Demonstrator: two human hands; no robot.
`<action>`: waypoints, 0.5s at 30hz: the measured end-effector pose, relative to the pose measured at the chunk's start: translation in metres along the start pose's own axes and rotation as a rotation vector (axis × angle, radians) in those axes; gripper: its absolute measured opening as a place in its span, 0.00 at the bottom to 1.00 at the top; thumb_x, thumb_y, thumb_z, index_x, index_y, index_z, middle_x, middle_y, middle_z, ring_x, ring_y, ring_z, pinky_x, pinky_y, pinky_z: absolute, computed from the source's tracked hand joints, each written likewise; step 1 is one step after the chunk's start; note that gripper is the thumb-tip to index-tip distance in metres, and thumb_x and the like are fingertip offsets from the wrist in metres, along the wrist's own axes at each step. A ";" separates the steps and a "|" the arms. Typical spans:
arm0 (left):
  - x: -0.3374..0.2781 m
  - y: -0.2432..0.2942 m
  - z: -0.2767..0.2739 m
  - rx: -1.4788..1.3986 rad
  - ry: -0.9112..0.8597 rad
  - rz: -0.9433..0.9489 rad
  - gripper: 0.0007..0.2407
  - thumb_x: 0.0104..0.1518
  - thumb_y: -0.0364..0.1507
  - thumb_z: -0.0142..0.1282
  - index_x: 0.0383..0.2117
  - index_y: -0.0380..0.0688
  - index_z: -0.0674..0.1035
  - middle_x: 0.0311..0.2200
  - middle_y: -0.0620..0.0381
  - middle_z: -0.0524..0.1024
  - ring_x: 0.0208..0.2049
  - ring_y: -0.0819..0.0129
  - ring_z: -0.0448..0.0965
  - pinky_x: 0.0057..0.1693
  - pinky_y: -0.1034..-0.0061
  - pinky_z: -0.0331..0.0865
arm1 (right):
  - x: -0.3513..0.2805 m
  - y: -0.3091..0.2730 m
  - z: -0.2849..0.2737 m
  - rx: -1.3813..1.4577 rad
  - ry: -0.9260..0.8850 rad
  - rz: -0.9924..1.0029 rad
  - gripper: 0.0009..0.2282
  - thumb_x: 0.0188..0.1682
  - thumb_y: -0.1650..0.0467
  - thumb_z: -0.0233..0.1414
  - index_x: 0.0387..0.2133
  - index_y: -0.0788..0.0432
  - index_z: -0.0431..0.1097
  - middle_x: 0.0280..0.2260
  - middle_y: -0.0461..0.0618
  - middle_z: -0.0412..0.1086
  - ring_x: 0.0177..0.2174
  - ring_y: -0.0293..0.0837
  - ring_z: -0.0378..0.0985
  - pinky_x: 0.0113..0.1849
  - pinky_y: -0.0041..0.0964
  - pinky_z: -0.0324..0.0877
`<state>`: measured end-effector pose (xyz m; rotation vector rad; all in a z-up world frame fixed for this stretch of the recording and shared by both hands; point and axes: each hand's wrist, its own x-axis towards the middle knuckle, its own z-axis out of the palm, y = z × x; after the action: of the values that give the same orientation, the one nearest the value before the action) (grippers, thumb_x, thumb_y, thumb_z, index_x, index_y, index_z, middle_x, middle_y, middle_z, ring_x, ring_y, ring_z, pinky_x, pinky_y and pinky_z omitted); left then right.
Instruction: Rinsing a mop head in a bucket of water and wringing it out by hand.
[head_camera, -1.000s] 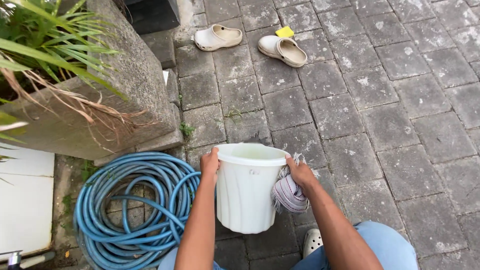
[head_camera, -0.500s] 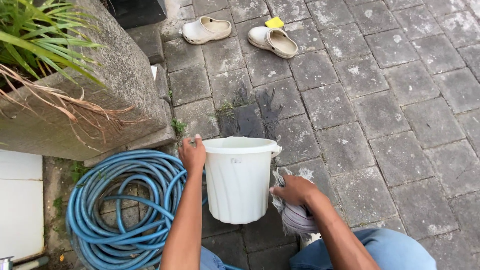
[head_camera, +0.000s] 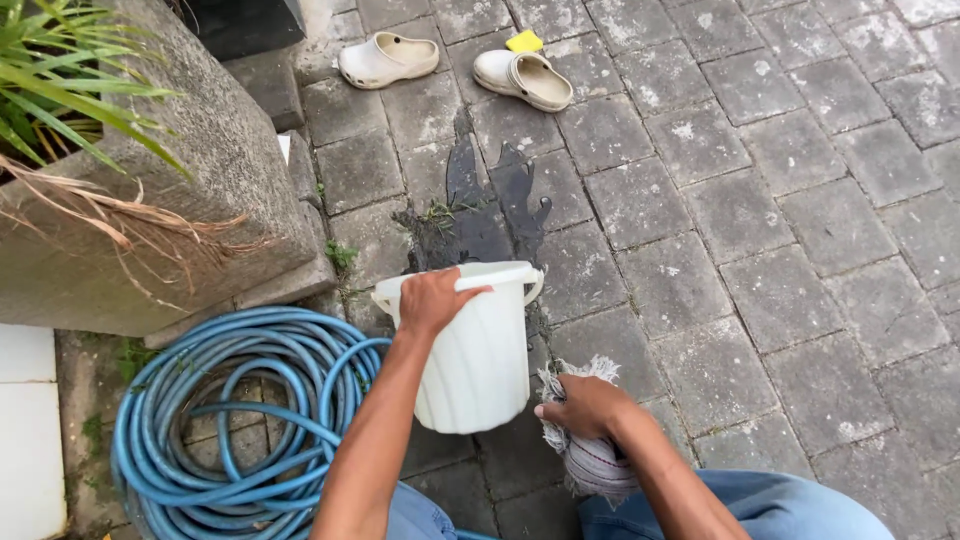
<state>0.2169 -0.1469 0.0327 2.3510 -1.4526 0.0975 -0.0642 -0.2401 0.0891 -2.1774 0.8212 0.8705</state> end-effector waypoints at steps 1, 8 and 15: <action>0.005 -0.008 -0.002 -0.026 0.007 -0.041 0.27 0.49 0.59 0.59 0.26 0.45 0.83 0.24 0.51 0.81 0.26 0.53 0.82 0.34 0.59 0.72 | -0.005 -0.002 -0.001 0.035 0.004 -0.020 0.28 0.45 0.50 0.55 0.51 0.56 0.69 0.49 0.62 0.73 0.52 0.59 0.75 0.53 0.50 0.69; 0.020 -0.052 -0.024 -0.036 -0.094 -0.351 0.25 0.49 0.58 0.59 0.23 0.47 0.84 0.17 0.48 0.81 0.23 0.51 0.82 0.39 0.55 0.68 | -0.030 -0.001 0.003 0.022 -0.025 -0.047 0.28 0.46 0.51 0.55 0.53 0.56 0.66 0.47 0.63 0.74 0.50 0.60 0.76 0.51 0.51 0.70; -0.014 -0.107 0.016 -0.362 0.272 -0.562 0.25 0.58 0.52 0.58 0.31 0.35 0.84 0.23 0.39 0.77 0.25 0.51 0.76 0.36 0.57 0.69 | -0.046 -0.004 0.024 -0.094 -0.137 -0.050 0.27 0.46 0.52 0.56 0.51 0.55 0.66 0.45 0.61 0.74 0.49 0.60 0.76 0.50 0.53 0.70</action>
<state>0.3019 -0.0977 -0.0151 2.2394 -0.5928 0.0017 -0.0962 -0.2059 0.1115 -2.1817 0.6682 1.0384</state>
